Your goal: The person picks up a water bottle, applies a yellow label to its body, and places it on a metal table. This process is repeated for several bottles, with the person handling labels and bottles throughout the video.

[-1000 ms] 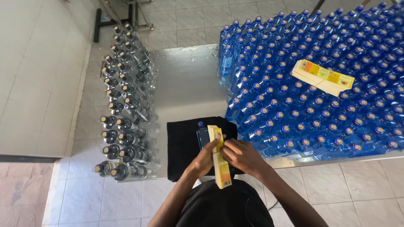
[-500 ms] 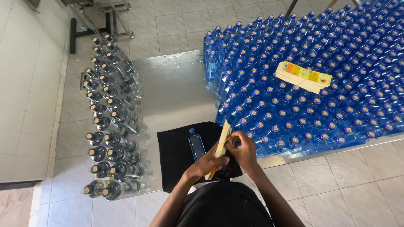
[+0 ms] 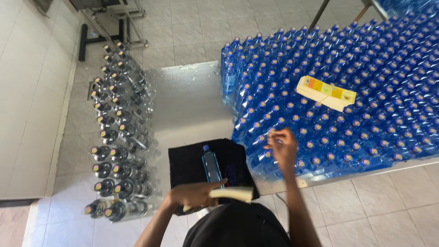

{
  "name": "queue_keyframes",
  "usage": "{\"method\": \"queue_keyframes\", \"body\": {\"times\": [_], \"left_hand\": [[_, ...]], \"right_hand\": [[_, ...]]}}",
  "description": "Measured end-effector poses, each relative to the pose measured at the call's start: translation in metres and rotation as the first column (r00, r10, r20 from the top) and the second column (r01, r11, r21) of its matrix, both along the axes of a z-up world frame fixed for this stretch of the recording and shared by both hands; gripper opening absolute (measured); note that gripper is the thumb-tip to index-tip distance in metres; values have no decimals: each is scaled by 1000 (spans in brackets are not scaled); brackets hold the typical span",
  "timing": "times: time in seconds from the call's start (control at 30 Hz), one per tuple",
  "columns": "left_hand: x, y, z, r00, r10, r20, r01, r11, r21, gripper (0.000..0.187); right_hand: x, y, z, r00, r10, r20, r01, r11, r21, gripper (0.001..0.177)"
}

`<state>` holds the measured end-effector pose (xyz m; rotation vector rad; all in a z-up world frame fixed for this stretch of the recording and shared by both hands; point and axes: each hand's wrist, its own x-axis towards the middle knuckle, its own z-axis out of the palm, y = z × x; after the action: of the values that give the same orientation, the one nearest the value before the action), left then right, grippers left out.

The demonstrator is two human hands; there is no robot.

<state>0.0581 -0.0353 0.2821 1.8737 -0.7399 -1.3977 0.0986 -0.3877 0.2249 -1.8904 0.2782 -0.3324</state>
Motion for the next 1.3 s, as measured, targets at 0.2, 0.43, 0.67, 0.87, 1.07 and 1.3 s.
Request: {"method": "queue_keyframes", "body": {"times": [0.2, 0.43, 0.67, 0.87, 1.07, 1.3], "left_hand": [[17, -24, -14, 870, 437, -227, -482, 851, -209, 15], [14, -82, -143, 71, 673, -737, -988, 150, 42, 65], [15, -148, -199, -138, 802, -581, -986, -57, 156, 21], [15, -179, -86, 68, 706, -705, -977, -96, -191, 64], [58, -277, -10, 202, 576, -792, -979, 98, -179, 55], [145, -401, -79, 8, 486, -874, -1000, 12, -3, 50]], "right_hand": [[-27, -36, 63, 989, 135, 65, -131, 990, -52, 18], [-74, -12, 50, 944, 327, 33, -328, 933, 147, 9], [-100, -36, 51, 920, 389, -35, -374, 904, 206, 7], [-106, -71, 79, 990, 140, 5, -139, 975, 176, 11], [-93, -107, 82, 982, -62, -176, 101, 969, 224, 20], [-105, -156, 68, 980, -118, -162, 145, 975, 168, 23]]}}
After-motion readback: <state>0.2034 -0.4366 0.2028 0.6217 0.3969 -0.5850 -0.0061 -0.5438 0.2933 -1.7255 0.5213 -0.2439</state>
